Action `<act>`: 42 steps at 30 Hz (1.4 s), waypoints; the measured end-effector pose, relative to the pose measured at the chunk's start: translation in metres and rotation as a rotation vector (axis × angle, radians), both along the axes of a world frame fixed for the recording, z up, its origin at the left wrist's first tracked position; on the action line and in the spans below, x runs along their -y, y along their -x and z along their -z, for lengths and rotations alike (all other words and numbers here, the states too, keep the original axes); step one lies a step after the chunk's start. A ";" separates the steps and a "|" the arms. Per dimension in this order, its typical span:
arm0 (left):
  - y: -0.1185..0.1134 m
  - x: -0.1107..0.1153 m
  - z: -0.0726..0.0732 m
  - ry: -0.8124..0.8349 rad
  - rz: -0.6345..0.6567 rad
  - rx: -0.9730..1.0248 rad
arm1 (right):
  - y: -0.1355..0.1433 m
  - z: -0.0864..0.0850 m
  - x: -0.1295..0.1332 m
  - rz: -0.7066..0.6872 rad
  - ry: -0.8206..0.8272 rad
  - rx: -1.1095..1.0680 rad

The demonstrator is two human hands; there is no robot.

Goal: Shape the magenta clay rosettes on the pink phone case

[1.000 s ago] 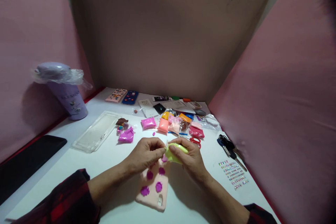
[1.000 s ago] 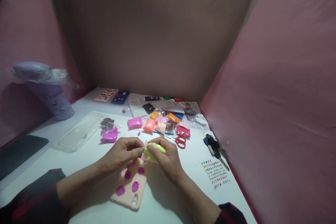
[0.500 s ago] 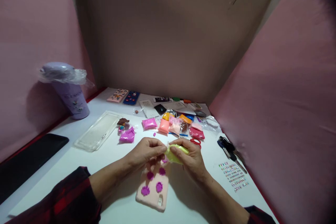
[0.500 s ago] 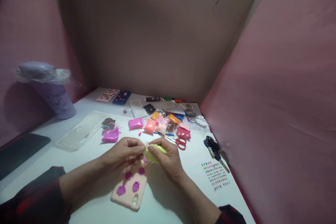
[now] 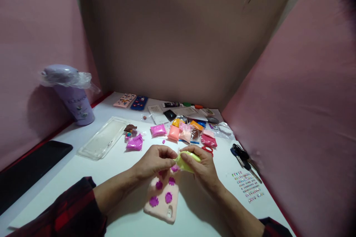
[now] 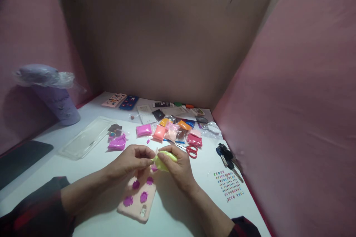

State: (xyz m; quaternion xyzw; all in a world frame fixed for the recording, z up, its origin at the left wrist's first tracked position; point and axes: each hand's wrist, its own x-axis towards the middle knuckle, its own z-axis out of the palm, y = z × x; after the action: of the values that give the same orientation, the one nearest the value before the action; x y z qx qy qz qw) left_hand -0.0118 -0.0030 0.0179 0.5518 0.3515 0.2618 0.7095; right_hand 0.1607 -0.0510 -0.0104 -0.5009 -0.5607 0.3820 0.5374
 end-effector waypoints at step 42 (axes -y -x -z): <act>0.005 0.001 0.004 -0.410 0.095 -0.061 | 0.002 -0.005 0.001 0.043 0.032 -0.048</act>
State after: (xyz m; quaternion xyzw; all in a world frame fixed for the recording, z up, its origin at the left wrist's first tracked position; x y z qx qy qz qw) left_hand -0.0167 -0.0036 0.0142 0.7081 0.2857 0.2772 0.5832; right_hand 0.1590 -0.0516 -0.0055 -0.5120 -0.5306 0.3911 0.5508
